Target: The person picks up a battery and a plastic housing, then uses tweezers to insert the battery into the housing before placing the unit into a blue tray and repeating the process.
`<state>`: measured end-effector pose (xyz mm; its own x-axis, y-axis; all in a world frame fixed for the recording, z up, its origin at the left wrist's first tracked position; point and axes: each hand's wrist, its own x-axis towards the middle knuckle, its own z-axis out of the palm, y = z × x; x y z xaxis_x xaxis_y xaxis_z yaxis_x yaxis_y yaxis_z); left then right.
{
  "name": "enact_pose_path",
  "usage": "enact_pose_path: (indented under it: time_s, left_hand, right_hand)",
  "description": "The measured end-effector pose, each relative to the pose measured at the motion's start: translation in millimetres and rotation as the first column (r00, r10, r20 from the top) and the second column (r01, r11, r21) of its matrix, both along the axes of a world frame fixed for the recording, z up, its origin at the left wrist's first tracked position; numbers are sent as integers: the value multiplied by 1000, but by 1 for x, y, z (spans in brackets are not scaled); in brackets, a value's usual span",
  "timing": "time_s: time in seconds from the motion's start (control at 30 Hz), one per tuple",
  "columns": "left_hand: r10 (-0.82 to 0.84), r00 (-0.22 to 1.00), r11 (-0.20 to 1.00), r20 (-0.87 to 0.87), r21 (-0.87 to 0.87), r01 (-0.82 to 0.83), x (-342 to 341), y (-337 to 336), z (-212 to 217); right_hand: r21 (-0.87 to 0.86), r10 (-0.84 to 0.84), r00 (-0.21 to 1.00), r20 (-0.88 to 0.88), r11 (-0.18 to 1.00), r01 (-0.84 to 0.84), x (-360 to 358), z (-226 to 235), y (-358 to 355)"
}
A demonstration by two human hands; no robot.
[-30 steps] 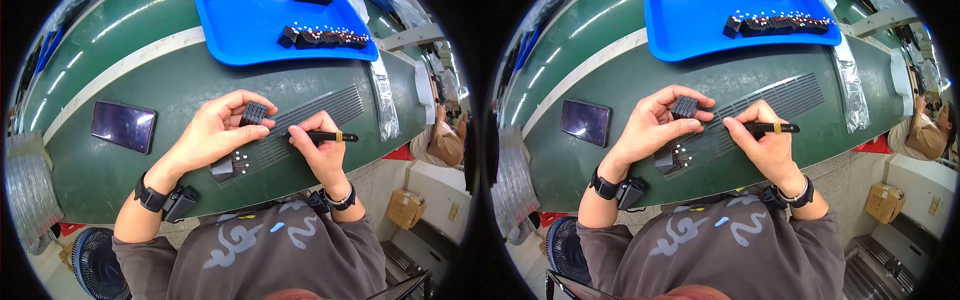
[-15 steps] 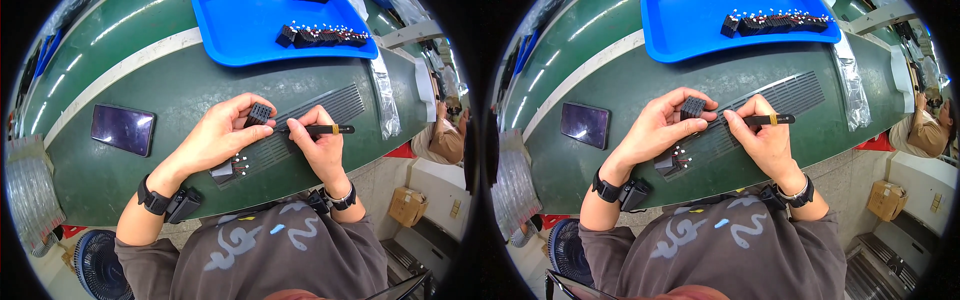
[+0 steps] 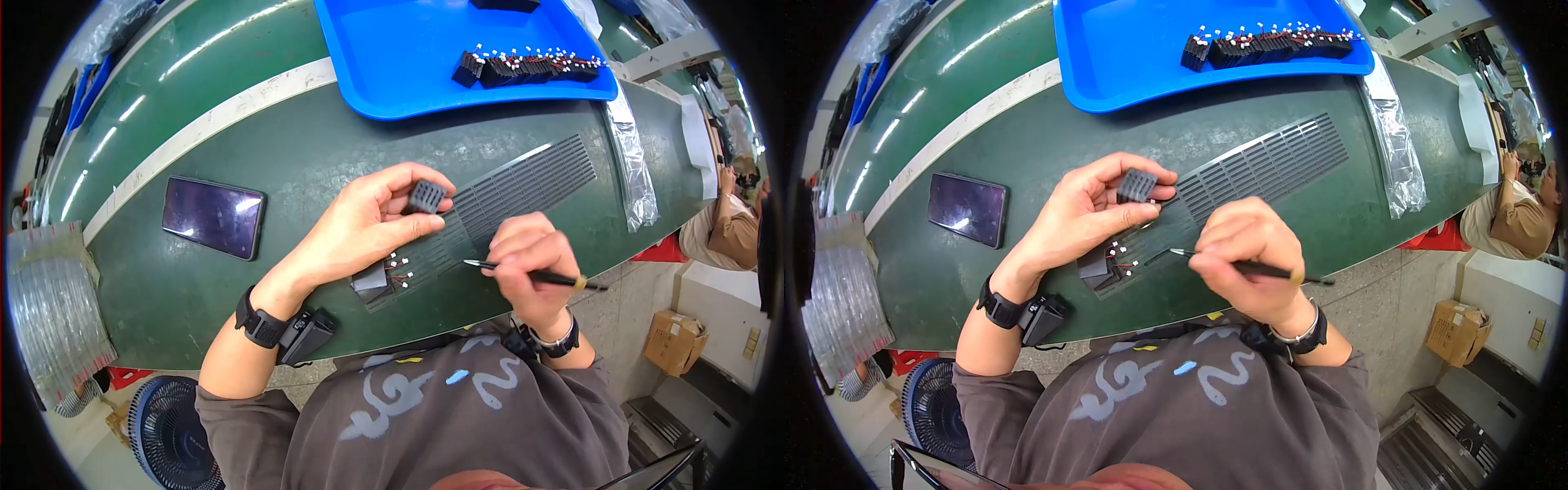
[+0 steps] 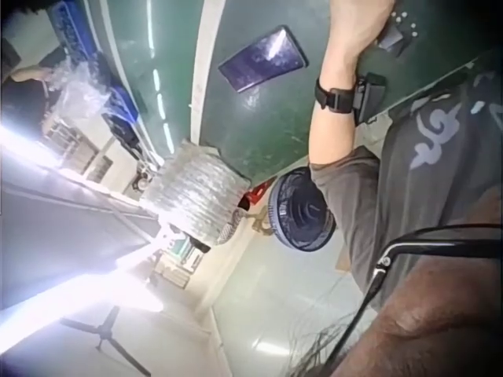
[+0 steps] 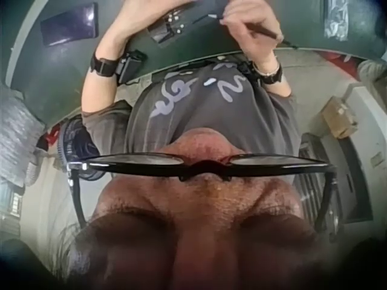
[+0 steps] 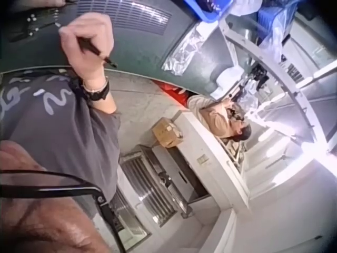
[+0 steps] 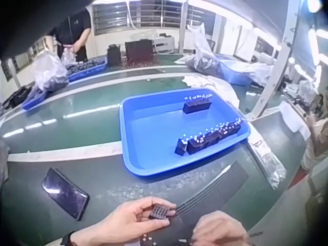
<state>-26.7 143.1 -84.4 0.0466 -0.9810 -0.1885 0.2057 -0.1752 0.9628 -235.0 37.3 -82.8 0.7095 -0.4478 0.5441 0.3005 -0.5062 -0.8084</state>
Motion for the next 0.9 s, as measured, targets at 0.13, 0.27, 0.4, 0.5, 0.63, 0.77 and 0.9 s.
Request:
enact_pose_path:
  time_s: [0.13, 0.27, 0.4, 0.5, 0.63, 0.77, 0.9]
  left_hand:
    - [-89, 980, 995, 178, 53, 81, 1, 6, 2]
    - [-120, 973, 992, 195, 67, 109, 2, 7, 8]
    - [-191, 908, 981, 372, 60, 182, 3, 6, 13]
    - [-153, 910, 986, 386, 3, 164, 2, 6, 7]
    - [-124, 912, 988, 390, -39, 151, 0, 6, 3]
    - [-90, 917, 989, 388, -70, 127, -2, 7, -2]
    - [-86, 913, 989, 399, -74, 125, -2, 7, 0]
  right_hand:
    - [611, -110, 986, -123, 775, 162, 9, 0, 4]
    - [770, -57, 987, -149, 620, 152, 20, 4, 6]
    - [720, -49, 984, -170, 676, 158, 18, 2, 5]
    - [685, -50, 987, -155, 715, 144, 21, 3, 8]
    - [666, -50, 987, -156, 732, 142, 22, 3, 9]
    - [688, -44, 990, -134, 715, 125, 23, 4, 10]
    - [700, -41, 990, -135, 703, 124, 24, 7, 10]
